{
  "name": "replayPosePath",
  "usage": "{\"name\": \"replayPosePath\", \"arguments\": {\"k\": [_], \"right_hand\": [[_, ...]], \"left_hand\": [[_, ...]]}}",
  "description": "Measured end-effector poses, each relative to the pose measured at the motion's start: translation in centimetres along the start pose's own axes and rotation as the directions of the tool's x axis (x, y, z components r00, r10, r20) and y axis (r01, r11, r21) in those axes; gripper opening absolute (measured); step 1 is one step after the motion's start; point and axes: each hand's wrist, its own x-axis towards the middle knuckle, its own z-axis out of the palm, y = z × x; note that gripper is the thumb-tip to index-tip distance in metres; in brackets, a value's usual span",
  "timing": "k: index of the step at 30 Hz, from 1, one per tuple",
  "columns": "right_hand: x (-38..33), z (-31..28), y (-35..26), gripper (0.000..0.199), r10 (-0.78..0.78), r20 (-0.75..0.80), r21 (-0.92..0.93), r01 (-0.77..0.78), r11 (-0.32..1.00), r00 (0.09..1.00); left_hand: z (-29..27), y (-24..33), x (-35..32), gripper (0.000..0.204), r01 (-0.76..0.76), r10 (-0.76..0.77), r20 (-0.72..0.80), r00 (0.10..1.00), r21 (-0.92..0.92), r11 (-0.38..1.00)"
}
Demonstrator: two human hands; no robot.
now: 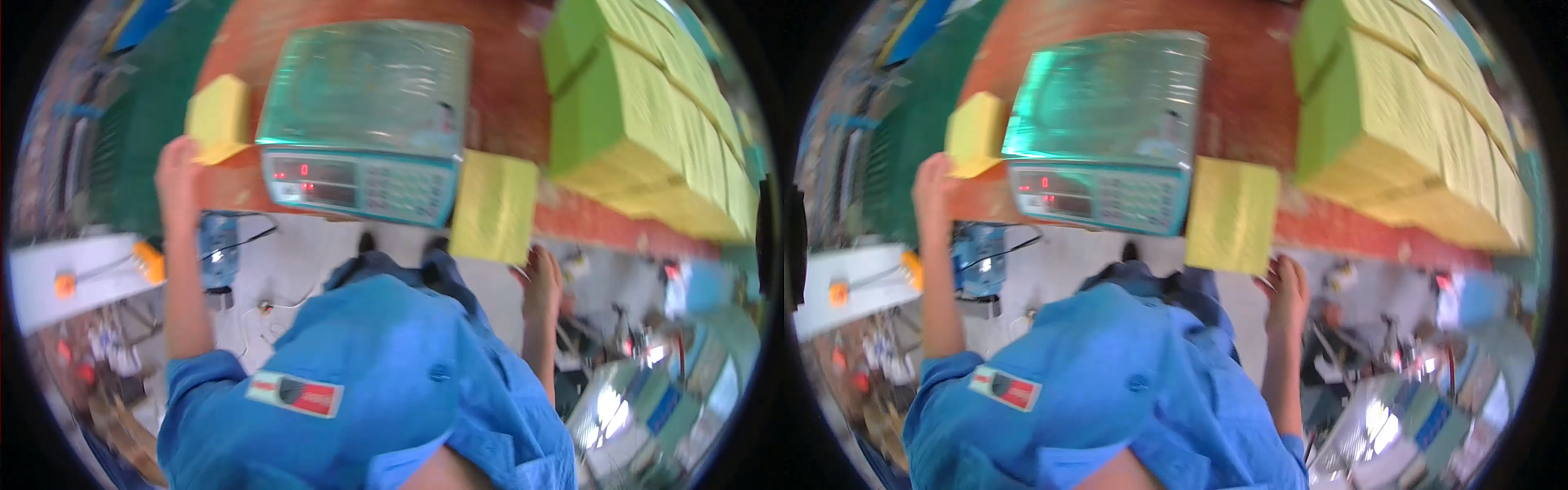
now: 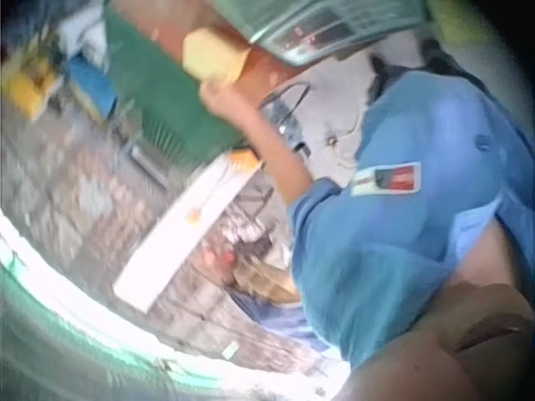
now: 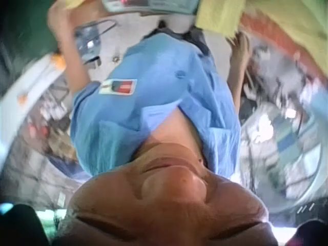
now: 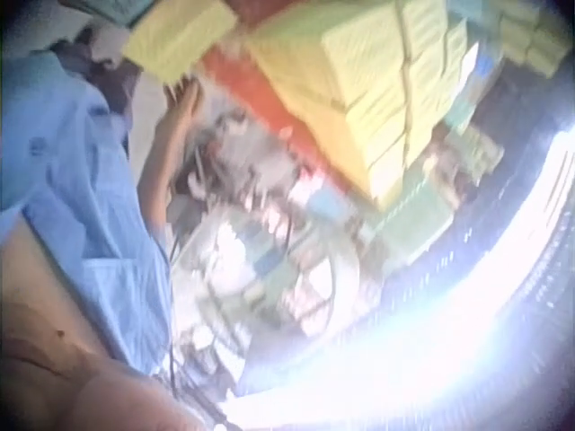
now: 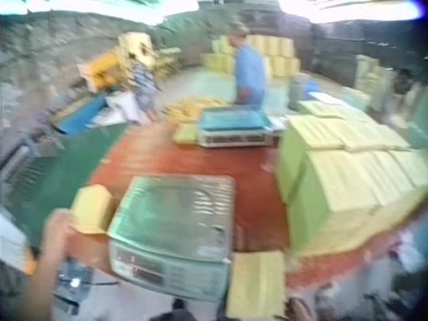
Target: Weighing stacks of yellow textured pads on a digital scale and stacking them on a table in an industrial setting.
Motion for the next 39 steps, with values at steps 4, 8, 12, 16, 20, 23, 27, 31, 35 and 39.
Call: {"name": "replayPosePath", "arguments": {"k": [4, 8, 12, 16, 20, 23, 27, 31, 35, 39], "right_hand": [[-1.1, 3.3, -0.2, 0.036, -0.018, 0.067, 0.025, 0.017, 1.000, 0.998], [-1.9, 5.2, 0.7, 0.031, -0.062, 0.038, -0.049, 0.063, 0.997, 0.997], [-2.3, 5.6, 2.0, 0.027, -0.139, 0.001, 0.104, 0.138, 0.985, 0.990], [-2.9, 5.9, 3.8, 0.023, -0.142, -0.113, 0.310, 0.171, 0.935, 0.983], [-2.7, 6.5, 4.6, 0.023, -0.138, -0.128, 0.308, 0.172, 0.936, 0.982], [-1.8, 5.9, 4.3, 0.026, -0.196, -0.237, 0.147, 0.235, 0.961, 0.951], [-1.7, 4.9, 2.5, 0.022, -0.297, -0.154, 0.015, 0.303, 0.953, 0.942], [-1.1, 5.0, 2.1, 0.024, -0.274, -0.148, 0.057, 0.285, 0.957, 0.950], [-0.1, 5.5, 2.0, 0.025, -0.231, -0.120, 0.098, 0.243, 0.965, 0.966], [-1.5, 6.1, 1.1, 0.024, -0.157, -0.034, 0.062, 0.158, 0.985, 0.987]], "left_hand": [[-2.0, -9.0, 9.9, 0.078, -0.132, 0.114, 0.071, 0.991, 0.393, 0.910], [1.4, -11.6, 12.8, 0.093, -0.301, 0.223, 0.204, 0.953, 0.581, 0.756], [2.8, -13.0, 13.0, 0.091, -0.330, 0.190, 0.290, 0.938, 0.583, 0.743], [3.0, -13.7, 12.8, 0.089, -0.333, 0.208, 0.263, 0.942, 0.664, 0.669], [2.3, -14.6, 12.6, 0.090, -0.336, 0.218, 0.256, 0.942, 0.736, 0.588], [2.2, -16.3, 12.9, 0.093, -0.472, 0.389, 0.280, 0.878, 0.644, 0.602], [2.5, -13.1, 10.9, 0.095, -0.386, 0.236, 0.316, 0.919, 0.603, 0.698], [0.7, -10.4, 7.9, 0.096, -0.360, 0.167, 0.362, 0.917, 0.574, 0.736], [-1.0, -9.9, 5.2, 0.095, -0.419, 0.190, 0.435, 0.880, 0.524, 0.742], [-2.0, -10.2, 4.0, 0.092, -0.440, 0.226, 0.447, 0.865, 0.464, 0.768]]}}
